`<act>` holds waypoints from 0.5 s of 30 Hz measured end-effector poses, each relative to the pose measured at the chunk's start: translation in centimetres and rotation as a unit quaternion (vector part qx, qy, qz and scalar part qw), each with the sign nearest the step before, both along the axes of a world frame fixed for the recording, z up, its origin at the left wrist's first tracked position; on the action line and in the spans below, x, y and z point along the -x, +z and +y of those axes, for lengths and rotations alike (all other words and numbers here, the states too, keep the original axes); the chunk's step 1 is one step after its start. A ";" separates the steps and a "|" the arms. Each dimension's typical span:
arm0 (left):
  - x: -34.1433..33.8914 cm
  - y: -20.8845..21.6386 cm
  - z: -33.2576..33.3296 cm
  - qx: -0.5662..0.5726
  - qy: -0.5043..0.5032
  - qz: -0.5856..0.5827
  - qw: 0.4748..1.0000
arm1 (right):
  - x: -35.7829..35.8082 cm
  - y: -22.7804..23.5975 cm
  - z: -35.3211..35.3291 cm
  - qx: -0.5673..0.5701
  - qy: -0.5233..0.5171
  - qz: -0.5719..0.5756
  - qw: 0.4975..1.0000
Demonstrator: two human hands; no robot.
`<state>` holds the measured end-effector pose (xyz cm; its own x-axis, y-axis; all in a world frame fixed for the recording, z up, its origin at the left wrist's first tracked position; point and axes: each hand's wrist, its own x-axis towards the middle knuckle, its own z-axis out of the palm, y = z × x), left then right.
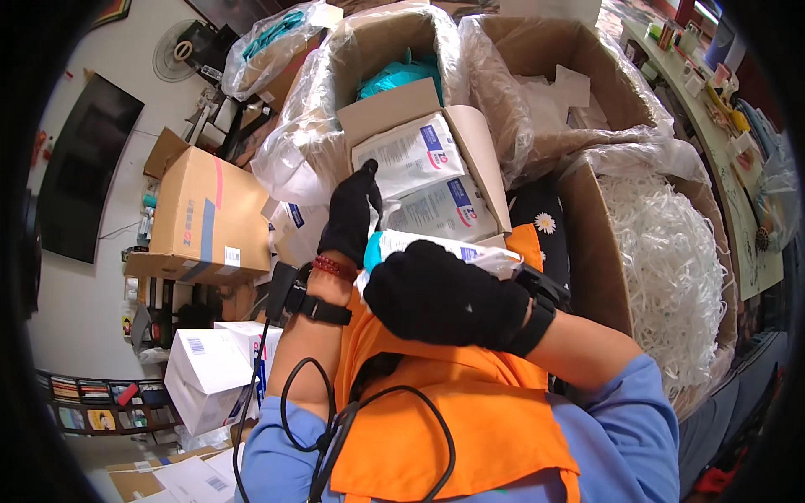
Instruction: The person removes paper packets from a small cardboard box and sets them aside. They then take green face masks from a large bin, untangle the straps, and place the masks into the small box.
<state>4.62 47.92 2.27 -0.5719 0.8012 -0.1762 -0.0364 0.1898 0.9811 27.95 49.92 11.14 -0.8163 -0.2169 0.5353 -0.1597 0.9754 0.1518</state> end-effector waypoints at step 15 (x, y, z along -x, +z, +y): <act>-0.3 1.3 0.1 0.044 -0.066 0.652 0.754 | -4.7 0.6 -1.8 0.036 0.086 -0.102 0.990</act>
<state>4.95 47.98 3.55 -0.2210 0.8842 0.4115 0.9734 0.1737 0.1495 32.64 48.15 11.74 -0.8634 -0.3300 0.3817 -0.3451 0.9381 0.0306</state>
